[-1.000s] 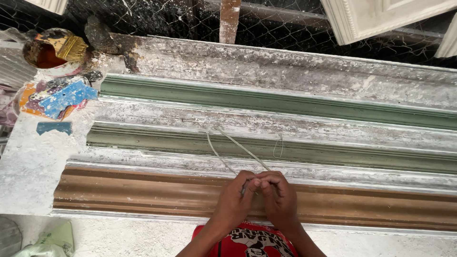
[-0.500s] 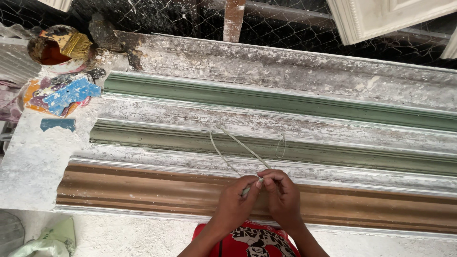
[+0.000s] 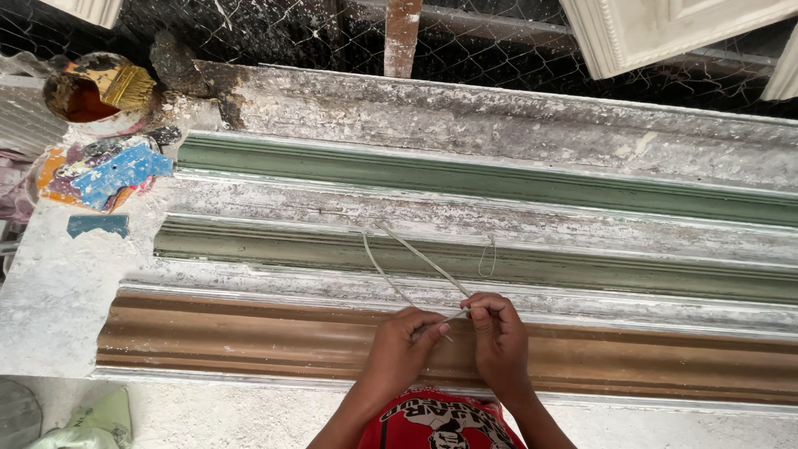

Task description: The person ties multiple small loops from a light green cord and places them on a workbench next to painted molding. They then pick up a putty knife and a red sanding block, briefly handling each before placing them back on the bench.

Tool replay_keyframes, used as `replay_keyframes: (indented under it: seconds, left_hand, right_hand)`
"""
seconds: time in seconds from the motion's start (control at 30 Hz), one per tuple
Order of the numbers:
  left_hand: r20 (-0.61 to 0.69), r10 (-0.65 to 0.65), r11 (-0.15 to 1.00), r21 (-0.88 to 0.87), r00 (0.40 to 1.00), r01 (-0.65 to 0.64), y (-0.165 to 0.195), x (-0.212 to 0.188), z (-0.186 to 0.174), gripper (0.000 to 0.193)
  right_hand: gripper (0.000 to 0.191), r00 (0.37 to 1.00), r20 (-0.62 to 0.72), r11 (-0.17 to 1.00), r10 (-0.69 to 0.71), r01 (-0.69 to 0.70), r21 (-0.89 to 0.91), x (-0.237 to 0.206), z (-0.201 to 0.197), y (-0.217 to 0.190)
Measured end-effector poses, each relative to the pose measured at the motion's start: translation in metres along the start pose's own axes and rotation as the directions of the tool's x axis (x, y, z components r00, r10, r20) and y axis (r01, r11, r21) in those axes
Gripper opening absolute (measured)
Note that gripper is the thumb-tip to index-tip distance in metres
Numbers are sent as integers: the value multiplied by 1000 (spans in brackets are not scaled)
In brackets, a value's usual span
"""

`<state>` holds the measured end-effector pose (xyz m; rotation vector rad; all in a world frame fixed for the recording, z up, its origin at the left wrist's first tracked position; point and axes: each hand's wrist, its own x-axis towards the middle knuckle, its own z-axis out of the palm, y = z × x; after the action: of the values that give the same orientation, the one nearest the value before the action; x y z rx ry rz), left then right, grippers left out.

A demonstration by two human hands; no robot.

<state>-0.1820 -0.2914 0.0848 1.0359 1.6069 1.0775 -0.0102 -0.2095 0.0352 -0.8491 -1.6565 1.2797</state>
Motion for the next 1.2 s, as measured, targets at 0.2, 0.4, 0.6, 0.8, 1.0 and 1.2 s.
replay_keyframes:
  seconds: [0.2, 0.4, 0.6, 0.8, 1.0, 1.2]
  left_hand:
    - [208, -113, 964, -215, 971, 159, -15, 4, 1, 28]
    - [158, -33, 933, -350, 987, 87, -23, 6, 9, 24]
    - [-7, 31, 882, -470, 999, -31, -24, 9, 14, 19]
    - [253, 7, 887, -448, 967, 111, -20, 1, 12, 24]
    - [394, -43, 602, -723, 918, 339, -32, 2, 17, 25]
    - [337, 77, 618, -755, 938, 221, -50, 0, 14, 14]
  right_hand:
    - [45, 911, 311, 954, 272, -296, 34, 0, -1, -7]
    - [20, 928, 269, 966, 257, -256, -39, 9, -1, -15]
    - [14, 920, 326, 967, 218, -248, 52, 9, -6, -14]
    - [13, 799, 418, 584, 431, -601, 546, 2, -11, 3]
    - [21, 837, 490, 525, 245, -539, 658, -9, -22, 1]
    - [23, 802, 467, 710, 373, -571, 413, -1, -18, -4]
